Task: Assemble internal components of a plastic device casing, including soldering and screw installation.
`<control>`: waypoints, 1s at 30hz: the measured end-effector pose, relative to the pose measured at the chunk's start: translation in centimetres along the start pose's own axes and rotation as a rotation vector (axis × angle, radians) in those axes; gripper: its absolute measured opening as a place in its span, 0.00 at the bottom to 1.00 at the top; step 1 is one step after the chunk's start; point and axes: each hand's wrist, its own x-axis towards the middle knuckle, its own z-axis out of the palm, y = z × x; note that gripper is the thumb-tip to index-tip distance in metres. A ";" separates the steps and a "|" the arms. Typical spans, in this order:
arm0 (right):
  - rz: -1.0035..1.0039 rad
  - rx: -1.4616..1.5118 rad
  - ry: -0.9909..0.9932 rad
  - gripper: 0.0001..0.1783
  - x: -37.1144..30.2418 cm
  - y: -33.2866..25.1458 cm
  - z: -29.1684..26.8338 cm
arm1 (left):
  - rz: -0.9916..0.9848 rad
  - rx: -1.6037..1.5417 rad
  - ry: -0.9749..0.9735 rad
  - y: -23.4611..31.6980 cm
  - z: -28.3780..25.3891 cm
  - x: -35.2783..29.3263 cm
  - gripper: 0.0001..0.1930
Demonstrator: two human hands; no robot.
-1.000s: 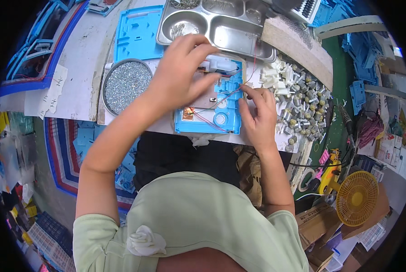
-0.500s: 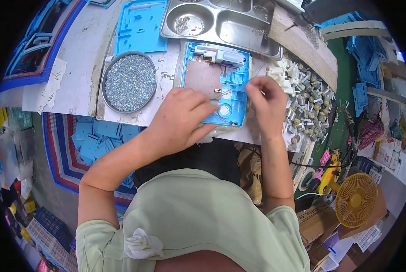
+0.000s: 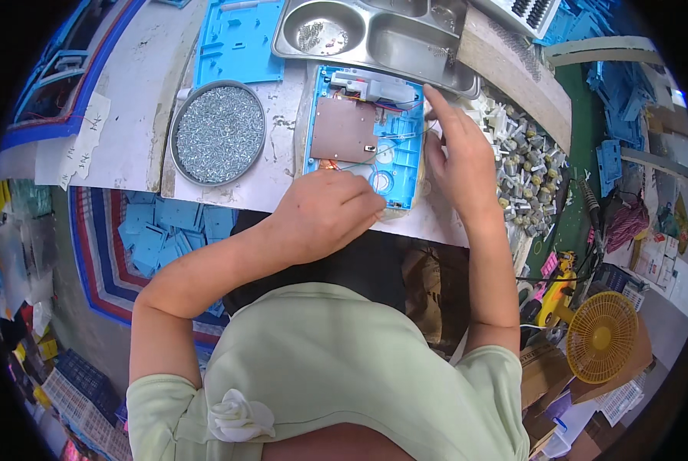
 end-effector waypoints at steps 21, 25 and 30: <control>-0.254 0.158 -0.090 0.18 -2.5 -8.0 2.0 | -0.298 0.280 0.097 0.1 -3.9 -5.5 0.07; -0.238 0.241 -0.058 0.21 -2.9 -10.5 3.4 | -0.376 0.225 -0.113 1.7 -2.8 -8.0 0.06; -0.205 0.171 -0.055 0.21 -3.4 -10.7 4.5 | -0.324 0.064 -0.487 1.2 -5.9 -7.3 0.07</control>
